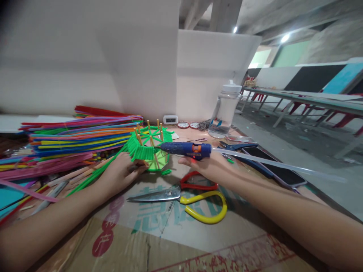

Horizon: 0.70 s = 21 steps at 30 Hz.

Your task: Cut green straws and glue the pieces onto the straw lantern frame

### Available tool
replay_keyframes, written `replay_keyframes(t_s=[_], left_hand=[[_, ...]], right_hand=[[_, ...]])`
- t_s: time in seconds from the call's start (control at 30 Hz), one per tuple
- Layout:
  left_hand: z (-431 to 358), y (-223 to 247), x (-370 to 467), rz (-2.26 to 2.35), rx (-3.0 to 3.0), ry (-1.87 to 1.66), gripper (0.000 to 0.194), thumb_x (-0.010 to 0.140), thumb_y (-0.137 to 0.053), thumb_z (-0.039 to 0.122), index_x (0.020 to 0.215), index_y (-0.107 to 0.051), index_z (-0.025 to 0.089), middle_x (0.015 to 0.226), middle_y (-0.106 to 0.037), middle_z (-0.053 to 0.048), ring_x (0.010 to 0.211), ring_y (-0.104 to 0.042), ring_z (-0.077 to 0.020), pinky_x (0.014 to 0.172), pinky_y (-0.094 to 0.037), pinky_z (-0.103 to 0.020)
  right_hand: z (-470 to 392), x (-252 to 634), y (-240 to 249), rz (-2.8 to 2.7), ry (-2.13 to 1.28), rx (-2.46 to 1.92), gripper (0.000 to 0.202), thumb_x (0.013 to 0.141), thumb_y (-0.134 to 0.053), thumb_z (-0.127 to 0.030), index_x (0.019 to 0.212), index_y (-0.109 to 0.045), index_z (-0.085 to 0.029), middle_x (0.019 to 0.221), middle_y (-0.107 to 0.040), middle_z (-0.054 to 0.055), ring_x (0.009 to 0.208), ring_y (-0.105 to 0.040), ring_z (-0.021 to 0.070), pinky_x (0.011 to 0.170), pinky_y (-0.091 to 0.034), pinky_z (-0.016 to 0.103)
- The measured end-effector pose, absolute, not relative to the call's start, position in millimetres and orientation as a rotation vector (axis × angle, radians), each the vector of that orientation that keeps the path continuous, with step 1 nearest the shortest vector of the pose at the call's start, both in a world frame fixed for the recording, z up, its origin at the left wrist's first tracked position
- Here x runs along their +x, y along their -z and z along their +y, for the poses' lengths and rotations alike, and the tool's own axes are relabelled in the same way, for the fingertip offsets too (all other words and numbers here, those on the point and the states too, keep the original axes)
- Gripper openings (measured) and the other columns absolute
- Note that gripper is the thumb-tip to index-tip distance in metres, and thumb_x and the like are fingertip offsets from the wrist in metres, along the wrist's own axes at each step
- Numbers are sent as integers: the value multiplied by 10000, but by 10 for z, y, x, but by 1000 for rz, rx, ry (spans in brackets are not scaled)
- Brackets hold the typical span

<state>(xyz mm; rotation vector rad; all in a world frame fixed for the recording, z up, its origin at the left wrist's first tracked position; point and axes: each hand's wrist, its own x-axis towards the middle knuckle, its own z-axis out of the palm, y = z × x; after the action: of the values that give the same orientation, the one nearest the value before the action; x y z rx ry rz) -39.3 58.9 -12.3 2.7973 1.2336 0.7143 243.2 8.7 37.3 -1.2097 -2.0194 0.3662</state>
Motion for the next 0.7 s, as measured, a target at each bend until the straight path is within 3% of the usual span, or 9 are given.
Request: replay_keyframes(t_s=[0.17, 0.53, 0.7], left_hand=[[592, 133, -403, 1229, 2790, -716, 261, 930, -534, 342, 843, -724, 185, 817, -700, -77, 836, -618, -225, 732, -389, -332], [574, 126, -402, 1219, 2769, -783, 216, 913, -558, 323, 867, -721, 189, 882, -713, -79, 896, -623, -247, 792, -414, -362], [581, 132, -400, 1222, 2765, -770, 223, 918, -549, 322, 861, -718, 188, 871, -711, -79, 880, -626, -240, 776, -417, -351]], right_hand=[[135, 2444, -418, -2091, -386, -1129, 453, 792, -694, -494, 1197, -667, -294, 1100, -733, 59, 1122, -635, 324, 1036, -474, 504], [77, 2437, -377, -2025, -378, -1279, 264, 793, -690, -452, 981, -707, -268, 923, -744, 55, 925, -687, 313, 901, -539, 505], [73, 2436, -362, -2013, -345, -1296, 244, 773, -704, -429, 958, -697, -271, 939, -735, 49, 917, -680, 307, 866, -546, 501]])
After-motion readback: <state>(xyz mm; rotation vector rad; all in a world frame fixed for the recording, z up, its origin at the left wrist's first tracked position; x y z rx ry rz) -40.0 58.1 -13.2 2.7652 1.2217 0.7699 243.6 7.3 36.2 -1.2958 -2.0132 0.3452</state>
